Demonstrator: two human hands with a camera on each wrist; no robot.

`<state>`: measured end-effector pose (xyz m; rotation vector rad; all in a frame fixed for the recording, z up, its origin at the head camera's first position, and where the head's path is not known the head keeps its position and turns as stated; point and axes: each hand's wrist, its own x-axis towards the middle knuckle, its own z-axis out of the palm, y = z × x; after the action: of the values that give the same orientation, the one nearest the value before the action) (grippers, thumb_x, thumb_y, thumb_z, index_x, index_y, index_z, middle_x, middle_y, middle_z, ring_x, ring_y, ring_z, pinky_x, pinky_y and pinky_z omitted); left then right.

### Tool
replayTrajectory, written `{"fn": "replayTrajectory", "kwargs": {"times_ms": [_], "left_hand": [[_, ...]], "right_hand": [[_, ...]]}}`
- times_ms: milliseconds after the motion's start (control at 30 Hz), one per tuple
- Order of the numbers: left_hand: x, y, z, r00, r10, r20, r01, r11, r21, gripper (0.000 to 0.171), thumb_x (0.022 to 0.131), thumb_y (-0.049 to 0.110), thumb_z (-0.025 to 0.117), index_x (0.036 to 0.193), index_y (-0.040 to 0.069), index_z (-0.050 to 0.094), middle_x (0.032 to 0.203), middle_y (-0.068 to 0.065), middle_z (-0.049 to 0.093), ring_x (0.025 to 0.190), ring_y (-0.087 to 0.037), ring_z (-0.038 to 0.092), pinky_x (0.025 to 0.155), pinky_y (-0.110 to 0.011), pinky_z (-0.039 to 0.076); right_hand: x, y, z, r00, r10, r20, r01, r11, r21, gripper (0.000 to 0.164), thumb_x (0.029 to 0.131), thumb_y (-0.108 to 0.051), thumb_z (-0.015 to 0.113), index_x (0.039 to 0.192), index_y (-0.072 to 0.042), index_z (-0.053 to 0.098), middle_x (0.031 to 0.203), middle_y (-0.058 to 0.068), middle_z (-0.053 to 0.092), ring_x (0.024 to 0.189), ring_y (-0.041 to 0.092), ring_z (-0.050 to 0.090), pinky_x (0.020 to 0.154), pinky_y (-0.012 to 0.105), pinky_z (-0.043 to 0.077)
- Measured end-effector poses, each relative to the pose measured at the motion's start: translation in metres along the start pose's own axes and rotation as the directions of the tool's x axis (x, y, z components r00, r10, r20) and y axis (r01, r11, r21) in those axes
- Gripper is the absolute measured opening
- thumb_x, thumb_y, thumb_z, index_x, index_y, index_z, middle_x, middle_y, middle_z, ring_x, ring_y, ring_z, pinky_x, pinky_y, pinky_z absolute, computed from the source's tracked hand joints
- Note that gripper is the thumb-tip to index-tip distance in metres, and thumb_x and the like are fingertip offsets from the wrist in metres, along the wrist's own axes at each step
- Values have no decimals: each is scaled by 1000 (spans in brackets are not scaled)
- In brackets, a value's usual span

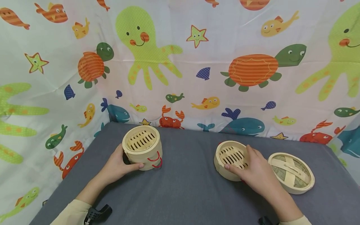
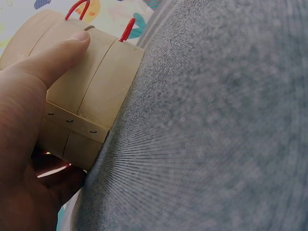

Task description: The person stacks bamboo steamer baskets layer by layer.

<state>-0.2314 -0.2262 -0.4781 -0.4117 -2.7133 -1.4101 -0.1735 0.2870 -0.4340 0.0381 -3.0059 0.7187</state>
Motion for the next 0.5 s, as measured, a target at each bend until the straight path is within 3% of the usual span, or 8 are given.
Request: {"fn": "replayTrajectory", "kwargs": {"times_ms": [500], "left_hand": [[-1, 0, 0, 1000, -18, -7, 18, 999, 35, 127, 75, 60, 99, 170, 14, 28, 160, -15, 42, 149, -36, 43, 121, -67, 34]], "right_hand": [[-2, -5, 0, 998, 4, -61, -5, 1000, -19, 124, 87, -74, 80, 157, 20, 39, 149, 46, 49, 137, 62, 48, 105, 77, 41]]}}
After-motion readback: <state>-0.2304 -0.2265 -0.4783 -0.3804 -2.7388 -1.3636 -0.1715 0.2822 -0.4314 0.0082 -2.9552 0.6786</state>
